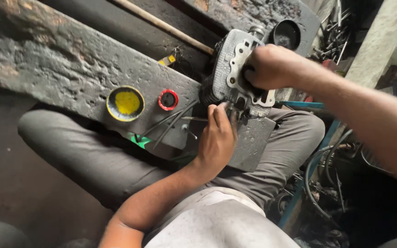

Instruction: The person cleans a disassembled engine block and small metal components using a dark cloth and a brush. They wipe the engine block, clean a small cylindrical part, and apply lubricant from a yellow container using the brush before wiping the parts again.

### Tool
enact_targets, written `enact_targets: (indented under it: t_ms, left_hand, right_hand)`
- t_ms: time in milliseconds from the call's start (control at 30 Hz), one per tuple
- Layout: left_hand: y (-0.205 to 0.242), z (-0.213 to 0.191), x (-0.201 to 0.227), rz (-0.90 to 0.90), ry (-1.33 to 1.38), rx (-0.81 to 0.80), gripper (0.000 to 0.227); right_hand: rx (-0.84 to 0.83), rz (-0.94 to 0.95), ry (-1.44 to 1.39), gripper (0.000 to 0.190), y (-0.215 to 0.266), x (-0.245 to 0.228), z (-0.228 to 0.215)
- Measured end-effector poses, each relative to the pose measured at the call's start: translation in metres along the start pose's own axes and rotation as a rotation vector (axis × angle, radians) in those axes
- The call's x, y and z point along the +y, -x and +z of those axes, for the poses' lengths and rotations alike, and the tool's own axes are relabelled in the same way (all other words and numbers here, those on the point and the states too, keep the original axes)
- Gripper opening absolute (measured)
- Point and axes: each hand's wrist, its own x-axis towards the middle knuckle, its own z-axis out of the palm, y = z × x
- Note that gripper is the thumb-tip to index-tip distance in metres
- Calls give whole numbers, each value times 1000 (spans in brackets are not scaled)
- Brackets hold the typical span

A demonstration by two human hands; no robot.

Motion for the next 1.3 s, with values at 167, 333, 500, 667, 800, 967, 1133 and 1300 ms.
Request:
enact_targets:
  t_ms: [167,333,500,667,800,967,1133,1300]
  left_hand:
    - [-12,1,-1,49,-15,91,15]
    - [-10,2,-6,57,-33,52,16]
    - [-11,1,-3,40,-48,30,15]
    - [-10,-2,-6,60,-84,17,13]
    - [-11,-2,-5,55,-62,18,14]
    - [-9,1,-5,64,-87,-2,14]
    - [-8,4,-10,66,-156,3,16]
    - [-5,4,-6,44,-171,7,16]
  right_hand:
    - [140,387,-1051,24,43,5,13]
    - [177,193,-883,23,76,23,16]
    - [118,487,-810,17,44,3,-2]
    - [166,-180,375,24,14,-8,7]
    - [134,-441,1111,16,23,-3,14]
    - [-49,-108,74,23,0,13,-16]
    - [-244,-31,-85,18,-1,10,-33]
    - [-350,-614,1128,22,8,-21,-14]
